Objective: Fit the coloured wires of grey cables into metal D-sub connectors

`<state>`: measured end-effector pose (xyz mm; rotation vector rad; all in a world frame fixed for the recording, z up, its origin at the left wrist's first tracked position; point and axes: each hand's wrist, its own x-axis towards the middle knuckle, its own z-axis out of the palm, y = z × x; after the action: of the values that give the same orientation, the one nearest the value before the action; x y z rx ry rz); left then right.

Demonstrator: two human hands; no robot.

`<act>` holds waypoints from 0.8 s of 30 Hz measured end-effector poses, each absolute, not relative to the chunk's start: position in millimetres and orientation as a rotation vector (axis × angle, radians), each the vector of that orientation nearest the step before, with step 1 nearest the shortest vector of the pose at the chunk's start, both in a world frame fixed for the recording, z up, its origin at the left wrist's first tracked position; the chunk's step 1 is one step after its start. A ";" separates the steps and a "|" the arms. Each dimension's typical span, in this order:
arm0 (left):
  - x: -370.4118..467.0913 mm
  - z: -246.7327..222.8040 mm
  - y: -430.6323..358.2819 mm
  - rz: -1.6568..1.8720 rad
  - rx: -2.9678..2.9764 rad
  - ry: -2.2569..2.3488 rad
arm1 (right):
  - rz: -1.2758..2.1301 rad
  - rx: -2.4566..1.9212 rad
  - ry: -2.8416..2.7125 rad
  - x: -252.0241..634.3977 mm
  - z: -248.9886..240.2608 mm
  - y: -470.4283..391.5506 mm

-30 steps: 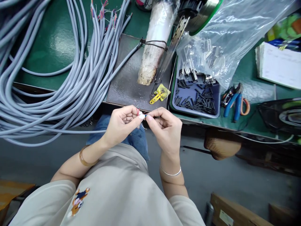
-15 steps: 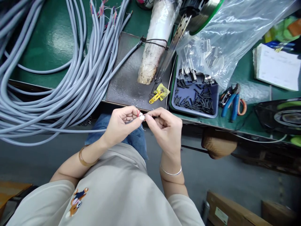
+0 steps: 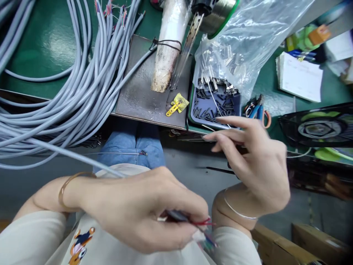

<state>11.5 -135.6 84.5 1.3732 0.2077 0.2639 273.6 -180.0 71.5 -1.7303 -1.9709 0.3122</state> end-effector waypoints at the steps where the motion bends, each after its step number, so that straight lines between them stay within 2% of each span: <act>1: 11.7 79.5 -142.4 0.213 1.224 0.218 | 0.295 -1.759 -2.076 283.2 71.2 -173.9; 3: 12.0 62.0 -152.8 0.257 0.882 0.397 | 0.121 -1.827 -2.166 303.4 66.4 -158.9; 6: 10.9 29.4 -156.3 0.488 0.499 0.701 | -0.254 -2.200 -2.075 325.1 50.7 -129.4; 10: 7.2 -2.0 -143.8 0.819 0.388 0.935 | -0.484 -2.335 -1.843 322.2 26.0 -81.1; 13: 3.7 -12.5 -132.4 0.910 0.448 0.993 | -0.316 -2.331 -1.867 310.4 14.2 -50.6; 17: 1.1 -9.0 -120.3 0.864 0.639 0.929 | -0.135 -2.371 -1.934 306.3 13.9 -34.0; 24: 7.9 41.6 -101.3 0.809 0.921 0.720 | -0.056 -2.244 -1.817 316.4 28.9 -63.6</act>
<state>7.9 -101.3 41.6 0.9209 0.7200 0.8092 316.4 -63.6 28.9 -2.2443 -1.8168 -0.0557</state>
